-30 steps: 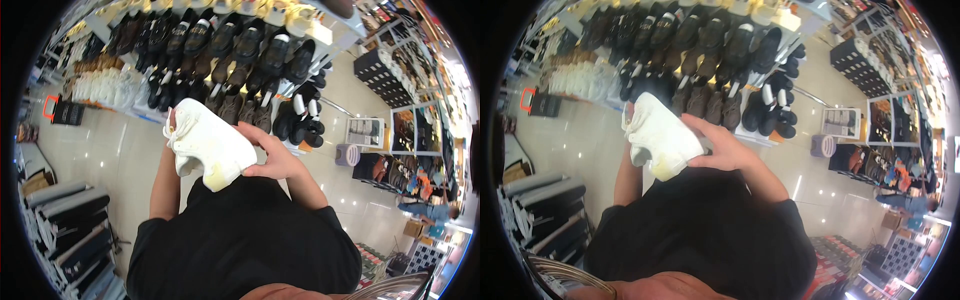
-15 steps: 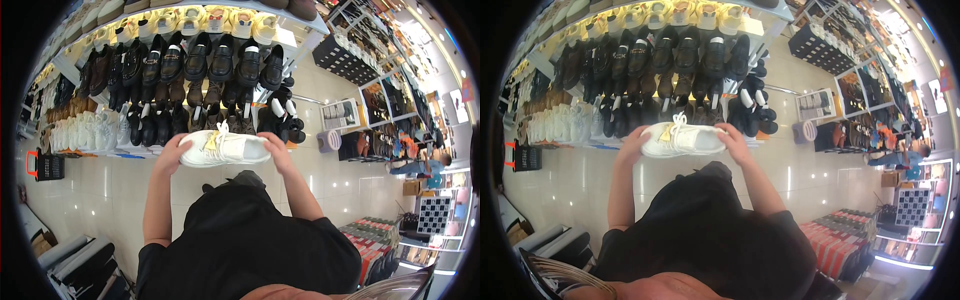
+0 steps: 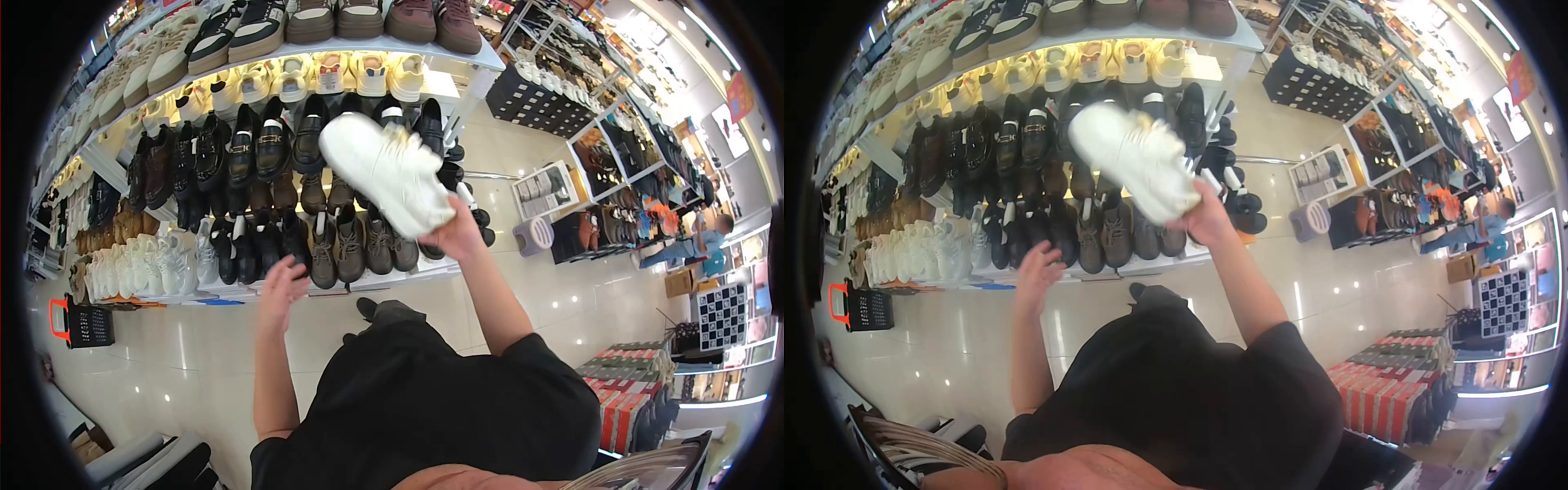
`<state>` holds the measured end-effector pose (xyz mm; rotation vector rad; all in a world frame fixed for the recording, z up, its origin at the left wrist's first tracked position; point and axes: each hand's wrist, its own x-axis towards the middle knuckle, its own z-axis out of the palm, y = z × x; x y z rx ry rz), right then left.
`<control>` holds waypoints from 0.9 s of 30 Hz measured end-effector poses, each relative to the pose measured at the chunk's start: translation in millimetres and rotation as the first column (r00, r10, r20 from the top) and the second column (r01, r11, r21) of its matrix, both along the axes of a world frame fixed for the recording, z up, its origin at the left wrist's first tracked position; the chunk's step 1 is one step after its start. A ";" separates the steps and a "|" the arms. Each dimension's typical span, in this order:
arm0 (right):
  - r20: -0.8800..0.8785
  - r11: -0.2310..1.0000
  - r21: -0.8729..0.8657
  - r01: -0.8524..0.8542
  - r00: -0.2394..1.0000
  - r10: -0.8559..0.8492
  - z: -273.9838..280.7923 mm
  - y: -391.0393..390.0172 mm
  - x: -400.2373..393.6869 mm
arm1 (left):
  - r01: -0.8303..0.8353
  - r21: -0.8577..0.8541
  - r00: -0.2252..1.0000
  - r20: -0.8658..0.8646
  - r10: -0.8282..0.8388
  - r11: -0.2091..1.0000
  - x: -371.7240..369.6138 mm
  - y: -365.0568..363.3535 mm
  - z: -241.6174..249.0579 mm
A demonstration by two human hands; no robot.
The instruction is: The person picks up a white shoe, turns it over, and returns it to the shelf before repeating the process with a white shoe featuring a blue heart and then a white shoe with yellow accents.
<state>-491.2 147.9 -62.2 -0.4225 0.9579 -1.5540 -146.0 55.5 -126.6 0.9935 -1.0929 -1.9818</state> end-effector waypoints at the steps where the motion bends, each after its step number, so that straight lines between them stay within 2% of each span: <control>1: -0.075 0.997 -0.036 0.073 0.994 -0.076 -0.5 -15.2 -8.0 | 0.047 0.035 0.995 0.081 -0.049 0.998 3.3 7.8 -17.9; 3: -0.203 0.962 -0.060 0.266 0.940 -0.273 10.4 -46.1 -14.0 | 0.119 0.104 0.966 0.217 -0.139 0.987 13.1 24.8 -66.7; 4: -0.203 0.930 -0.085 0.358 0.907 -0.368 5.4 -61.7 -22.6 | 0.142 0.137 0.946 0.275 -0.175 0.980 22.6 34.8 -94.6; 7: -0.181 0.866 -0.140 0.479 0.848 -0.499 -2.9 -102.6 -52.9 | 0.057 0.263 0.869 0.462 -0.178 0.963 51.8 66.9 -155.3; 8: -0.165 0.852 -0.126 0.507 0.836 -0.522 -1.1 -113.9 -62.7 | 0.005 0.308 0.849 0.501 -0.166 0.951 63.3 77.3 -169.2; 11: -0.196 0.794 -0.093 0.601 0.771 -0.606 1.7 -145.9 -81.1 | 0.066 0.293 0.637 0.723 -0.266 0.954 84.4 99.0 -160.7; 14: -0.235 0.752 -0.112 0.649 0.718 -0.655 4.9 -177.6 -95.5 | -0.072 0.359 0.657 0.719 -0.227 0.931 103.8 121.9 -188.2; 17: -0.354 0.646 -0.100 0.757 0.580 -0.734 8.6 -210.1 -103.6 | 0.089 0.248 0.540 0.802 -0.256 0.965 107.7 129.0 -181.8; 18: -0.335 0.649 -0.131 0.749 0.583 -0.740 -0.7 -221.7 -116.4 | 0.098 0.227 0.546 0.802 -0.243 0.969 108.5 127.2 -188.3; 20: -0.397 0.605 -0.105 0.789 0.525 -0.753 20.1 -229.2 -111.4 | 0.114 0.194 0.558 0.799 -0.225 0.974 118.0 126.3 -225.4; 24: -0.540 0.490 -0.010 0.872 0.408 -0.736 21.1 -266.2 -136.2 | 0.024 0.319 0.552 0.786 -0.279 0.947 124.2 128.1 -291.9; 27: -0.521 0.462 0.127 0.877 0.456 -0.721 37.7 -283.9 -149.7 | 0.028 0.329 0.516 0.804 -0.295 0.944 123.9 130.2 -304.7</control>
